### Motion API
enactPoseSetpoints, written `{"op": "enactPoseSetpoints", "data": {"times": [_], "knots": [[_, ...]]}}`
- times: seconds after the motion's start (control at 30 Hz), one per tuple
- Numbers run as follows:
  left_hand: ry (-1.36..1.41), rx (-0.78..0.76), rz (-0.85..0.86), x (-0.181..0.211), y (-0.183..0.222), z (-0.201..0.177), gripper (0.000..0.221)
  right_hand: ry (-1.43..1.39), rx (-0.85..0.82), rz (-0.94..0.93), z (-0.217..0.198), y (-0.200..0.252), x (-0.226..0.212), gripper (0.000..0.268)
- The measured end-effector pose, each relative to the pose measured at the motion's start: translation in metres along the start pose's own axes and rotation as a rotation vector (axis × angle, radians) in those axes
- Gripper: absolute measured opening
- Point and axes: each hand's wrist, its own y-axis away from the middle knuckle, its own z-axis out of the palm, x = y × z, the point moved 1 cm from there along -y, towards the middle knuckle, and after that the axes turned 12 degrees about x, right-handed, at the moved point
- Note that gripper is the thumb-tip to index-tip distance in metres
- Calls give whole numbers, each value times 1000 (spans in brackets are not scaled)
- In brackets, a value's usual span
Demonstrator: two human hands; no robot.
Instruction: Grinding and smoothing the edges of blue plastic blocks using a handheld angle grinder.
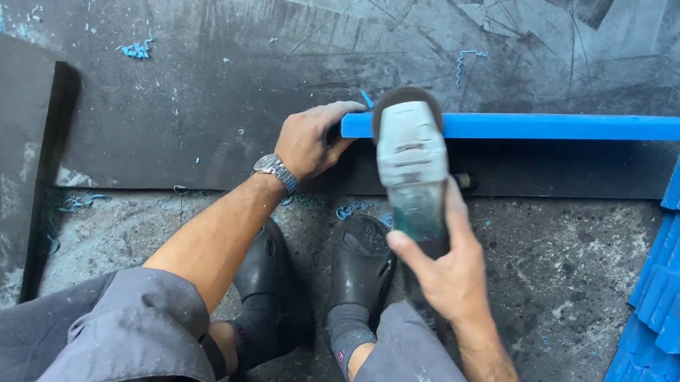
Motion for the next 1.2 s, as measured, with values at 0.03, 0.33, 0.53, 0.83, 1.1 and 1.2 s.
{"op": "enactPoseSetpoints", "data": {"times": [0.03, 0.33, 0.53, 0.83, 1.1, 1.2], "knots": [[2, 0, -4, -1, 3, 2, 43, 3, -3, 2, -7, 2, 3, 94], [-25, 100, -13, -7, 10, 8, 48, -332, 289, 376, -50, 2, 30, 94], [2, 104, -38, -12, 15, 13, 45, 30, 71, 42, 1, -2, -13, 90], [25, 111, -55, -9, 15, 11, 47, 16, -5, 79, -1, 9, -7, 93], [20, 139, -46, -7, 14, 9, 48, 9, 91, 140, -5, 9, -3, 91], [25, 131, -65, -6, 16, 13, 47, 67, -15, 23, 9, 11, -10, 93]]}}
